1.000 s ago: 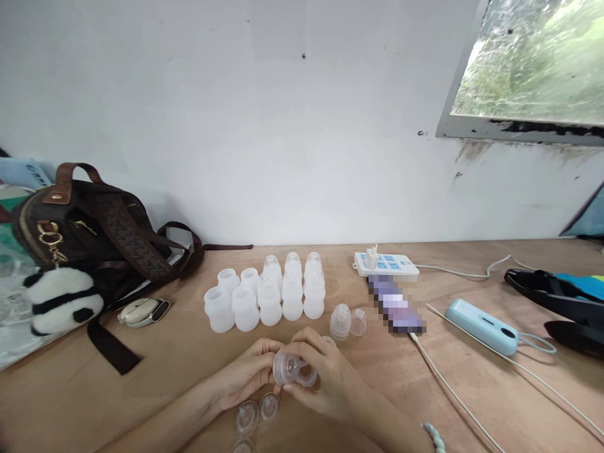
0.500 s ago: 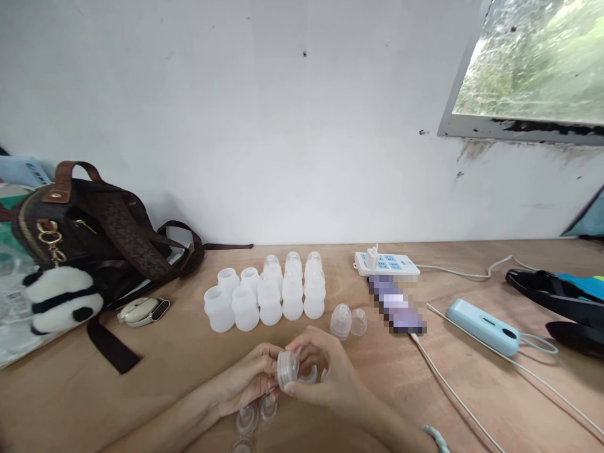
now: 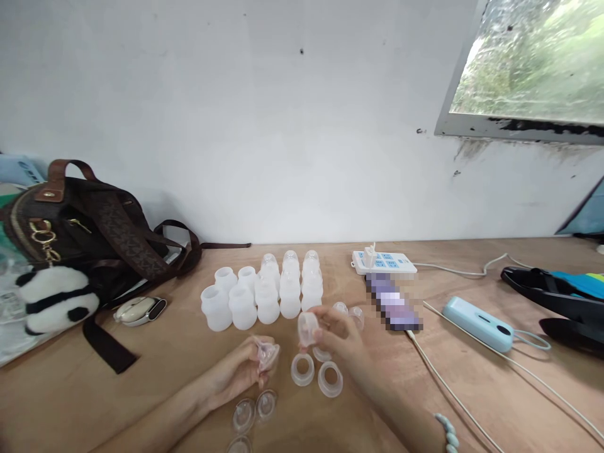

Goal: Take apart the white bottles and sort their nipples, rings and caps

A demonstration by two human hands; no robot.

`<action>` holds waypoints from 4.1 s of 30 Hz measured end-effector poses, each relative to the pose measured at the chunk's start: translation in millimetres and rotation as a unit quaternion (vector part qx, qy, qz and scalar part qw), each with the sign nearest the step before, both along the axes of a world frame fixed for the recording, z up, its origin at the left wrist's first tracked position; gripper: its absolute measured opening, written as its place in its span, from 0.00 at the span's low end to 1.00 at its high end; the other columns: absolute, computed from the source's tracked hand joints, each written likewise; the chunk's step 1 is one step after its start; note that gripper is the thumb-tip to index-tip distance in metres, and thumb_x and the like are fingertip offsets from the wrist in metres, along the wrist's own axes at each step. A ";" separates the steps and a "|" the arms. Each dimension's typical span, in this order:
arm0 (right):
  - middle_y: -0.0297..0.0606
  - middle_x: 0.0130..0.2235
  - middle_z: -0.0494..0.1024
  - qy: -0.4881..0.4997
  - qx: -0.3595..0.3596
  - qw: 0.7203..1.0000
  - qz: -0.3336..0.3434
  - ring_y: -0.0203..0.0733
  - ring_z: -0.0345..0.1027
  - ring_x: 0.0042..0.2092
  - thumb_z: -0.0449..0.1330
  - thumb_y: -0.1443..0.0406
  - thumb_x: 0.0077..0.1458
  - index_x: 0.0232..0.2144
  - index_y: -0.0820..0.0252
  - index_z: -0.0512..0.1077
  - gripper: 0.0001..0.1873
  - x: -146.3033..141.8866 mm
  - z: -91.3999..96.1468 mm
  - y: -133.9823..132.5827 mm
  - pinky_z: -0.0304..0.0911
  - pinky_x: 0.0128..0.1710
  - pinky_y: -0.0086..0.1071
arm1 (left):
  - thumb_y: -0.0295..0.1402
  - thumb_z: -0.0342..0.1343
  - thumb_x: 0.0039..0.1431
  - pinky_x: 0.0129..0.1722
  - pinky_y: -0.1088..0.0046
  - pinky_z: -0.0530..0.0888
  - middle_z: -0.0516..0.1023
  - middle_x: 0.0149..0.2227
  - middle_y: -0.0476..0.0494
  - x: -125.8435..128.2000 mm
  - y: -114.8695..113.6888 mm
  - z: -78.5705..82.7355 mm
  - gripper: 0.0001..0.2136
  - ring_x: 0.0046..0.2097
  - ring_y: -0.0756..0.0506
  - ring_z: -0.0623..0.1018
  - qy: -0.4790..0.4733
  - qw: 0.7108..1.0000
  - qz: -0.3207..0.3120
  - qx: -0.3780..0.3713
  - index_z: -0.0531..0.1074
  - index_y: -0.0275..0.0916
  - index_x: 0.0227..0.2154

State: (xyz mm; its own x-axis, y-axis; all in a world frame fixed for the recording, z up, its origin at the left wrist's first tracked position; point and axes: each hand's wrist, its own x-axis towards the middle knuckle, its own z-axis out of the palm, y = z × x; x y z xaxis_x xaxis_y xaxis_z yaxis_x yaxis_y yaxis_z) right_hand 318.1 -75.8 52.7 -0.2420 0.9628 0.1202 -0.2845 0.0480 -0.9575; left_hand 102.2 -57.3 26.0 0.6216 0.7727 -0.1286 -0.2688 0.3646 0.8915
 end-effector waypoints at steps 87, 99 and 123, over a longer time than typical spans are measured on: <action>0.36 0.40 0.76 -0.767 0.331 0.544 0.085 0.41 0.72 0.33 0.56 0.80 0.43 0.36 0.54 0.71 0.20 -0.8 -0.4 -30.7 0.49 0.21 0.30 | 0.34 0.39 0.69 0.33 0.70 0.64 0.72 0.28 0.47 -72.5 -9.9 1.3 0.15 0.32 0.45 0.70 0.486 0.701 -0.019 0.522 0.61 0.41 0.26; 0.37 0.39 0.75 -0.755 0.301 0.575 0.097 0.39 0.70 0.29 0.59 0.78 0.45 0.41 0.52 0.73 0.22 -10.3 6.5 -36.2 0.40 0.20 0.31 | 0.34 0.39 0.70 0.34 0.70 0.64 0.72 0.28 0.47 -72.5 -11.5 3.8 0.15 0.32 0.45 0.71 0.490 0.703 -0.020 0.515 0.61 0.40 0.26; 0.38 0.43 0.76 -0.719 0.297 0.625 0.063 0.40 0.73 0.33 0.57 0.80 0.46 0.42 0.54 0.72 0.23 2.4 20.1 -31.5 0.53 0.24 0.28 | 0.36 0.39 0.68 0.35 0.71 0.68 0.72 0.28 0.47 -72.2 -8.9 5.4 0.16 0.33 0.46 0.71 0.462 0.759 0.008 0.459 0.64 0.40 0.26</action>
